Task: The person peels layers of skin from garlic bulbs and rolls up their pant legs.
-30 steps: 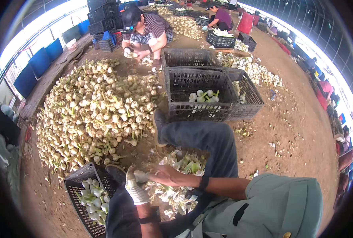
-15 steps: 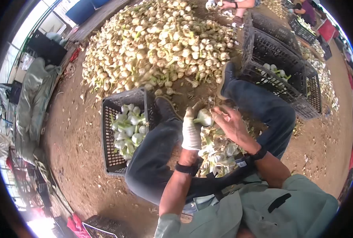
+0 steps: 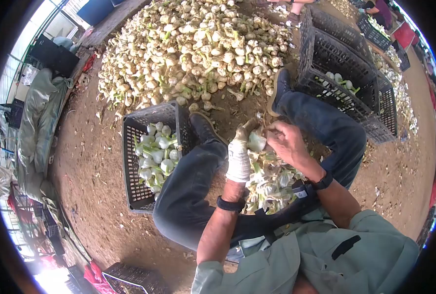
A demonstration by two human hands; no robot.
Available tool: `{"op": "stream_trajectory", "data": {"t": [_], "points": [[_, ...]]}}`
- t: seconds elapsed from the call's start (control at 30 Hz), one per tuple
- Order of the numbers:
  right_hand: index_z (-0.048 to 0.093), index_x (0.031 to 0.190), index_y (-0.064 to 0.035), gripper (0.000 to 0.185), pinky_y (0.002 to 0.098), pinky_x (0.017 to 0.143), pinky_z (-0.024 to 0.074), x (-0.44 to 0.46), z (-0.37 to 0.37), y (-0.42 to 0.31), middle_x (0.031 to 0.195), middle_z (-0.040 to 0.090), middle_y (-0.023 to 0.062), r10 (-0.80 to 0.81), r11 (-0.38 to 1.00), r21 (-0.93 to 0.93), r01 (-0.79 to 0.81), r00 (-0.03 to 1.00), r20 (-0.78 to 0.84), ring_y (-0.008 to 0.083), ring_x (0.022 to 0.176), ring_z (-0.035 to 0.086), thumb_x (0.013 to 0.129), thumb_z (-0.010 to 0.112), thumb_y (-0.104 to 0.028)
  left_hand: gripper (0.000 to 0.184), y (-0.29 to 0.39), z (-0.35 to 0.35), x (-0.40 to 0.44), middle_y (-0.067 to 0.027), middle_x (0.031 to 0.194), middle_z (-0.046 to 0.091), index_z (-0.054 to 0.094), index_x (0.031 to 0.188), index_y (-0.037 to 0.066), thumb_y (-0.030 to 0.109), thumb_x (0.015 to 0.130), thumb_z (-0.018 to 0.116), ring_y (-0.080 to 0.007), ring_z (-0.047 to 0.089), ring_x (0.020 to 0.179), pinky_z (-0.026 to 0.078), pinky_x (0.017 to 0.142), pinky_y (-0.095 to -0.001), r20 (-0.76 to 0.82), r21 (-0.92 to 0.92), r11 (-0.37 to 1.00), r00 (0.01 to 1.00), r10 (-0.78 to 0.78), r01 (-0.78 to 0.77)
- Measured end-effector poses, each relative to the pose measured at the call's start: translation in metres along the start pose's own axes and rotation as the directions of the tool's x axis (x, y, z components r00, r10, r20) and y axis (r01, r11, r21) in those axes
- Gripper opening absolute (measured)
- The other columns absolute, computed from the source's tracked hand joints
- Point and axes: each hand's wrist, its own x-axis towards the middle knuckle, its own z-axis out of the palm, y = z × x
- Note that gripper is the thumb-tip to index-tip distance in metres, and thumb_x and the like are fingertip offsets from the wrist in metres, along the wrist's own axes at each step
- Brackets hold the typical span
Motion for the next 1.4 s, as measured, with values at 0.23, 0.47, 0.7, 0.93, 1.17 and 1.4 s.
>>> {"op": "stream_trajectory", "data": {"t": [0.23,0.47,0.7,0.93,1.17,1.4], "points": [[0.057,0.095,-0.0046,0.025,0.0359,0.053,0.0477,-0.010,-0.001,-0.031,0.085,0.060,0.0104,-0.331,0.890,-0.326,0.320,0.943,0.024,0.0247,0.062,0.062,0.076,0.074,-0.009,0.046,-0.008,-0.003,-0.002,-0.0085,0.111,0.063,0.053,0.132,0.000,0.034,0.104,0.040,-0.0133,0.057,0.096,0.047,0.086,-0.0278,-0.059,0.288,0.957,0.997,0.053,-0.034],[0.054,0.085,-0.0040,0.017,0.0407,0.056,0.0467,-0.008,0.004,-0.021,0.080,0.059,0.0146,-0.305,0.845,-0.447,0.294,0.951,0.048,0.0344,0.064,0.059,0.077,0.068,-0.005,0.040,-0.021,-0.006,-0.007,-0.0052,0.098,0.062,0.052,0.133,0.000,0.024,0.102,0.047,-0.0116,0.054,0.085,0.046,0.081,-0.0261,-0.054,0.381,0.911,0.980,0.189,-0.154],[0.056,0.085,-0.0018,0.013,0.0272,0.048,0.0418,0.007,-0.011,0.020,0.071,0.057,0.0014,0.084,0.993,0.077,-0.085,0.996,0.021,0.0101,0.055,0.056,0.085,0.065,-0.011,0.049,-0.008,0.004,-0.010,-0.0142,0.127,0.058,0.045,0.138,-0.002,0.019,0.093,0.049,-0.0187,0.059,0.106,0.046,0.094,-0.0299,0.059,0.135,0.984,0.992,0.109,-0.116],[0.059,0.103,-0.0003,0.024,0.0214,0.054,0.0462,0.001,-0.013,-0.024,0.087,0.061,0.0029,0.306,0.820,0.475,-0.320,0.946,0.108,0.0060,0.063,0.058,0.091,0.064,-0.020,0.062,-0.003,-0.001,-0.008,-0.0132,0.127,0.055,0.037,0.142,-0.004,0.014,0.087,0.059,-0.0186,0.057,0.110,0.046,0.097,-0.0300,0.034,-0.001,0.986,0.986,0.166,-0.166],[0.060,0.105,0.0045,0.023,0.0233,0.059,0.0512,-0.011,0.007,-0.018,0.088,0.061,0.0053,-0.139,0.990,-0.019,0.140,0.990,0.011,0.0114,0.070,0.063,0.087,0.068,-0.008,0.059,-0.004,0.007,-0.012,-0.0134,0.129,0.056,0.042,0.140,-0.002,0.013,0.085,0.056,-0.0172,0.057,0.109,0.046,0.096,-0.0292,-0.031,0.135,0.967,0.975,0.221,-0.215],[0.061,0.103,0.0050,0.019,0.0255,0.055,0.0515,-0.016,0.005,-0.032,0.093,0.066,0.0113,0.164,0.954,0.228,-0.193,0.977,0.140,0.0135,0.070,0.066,0.090,0.058,-0.008,0.047,0.008,0.009,-0.014,-0.0088,0.102,0.064,0.049,0.133,-0.002,0.024,0.094,0.053,-0.0132,0.060,0.089,0.051,0.081,-0.0269,-0.091,-0.149,0.971,0.981,0.173,-0.185]]}}
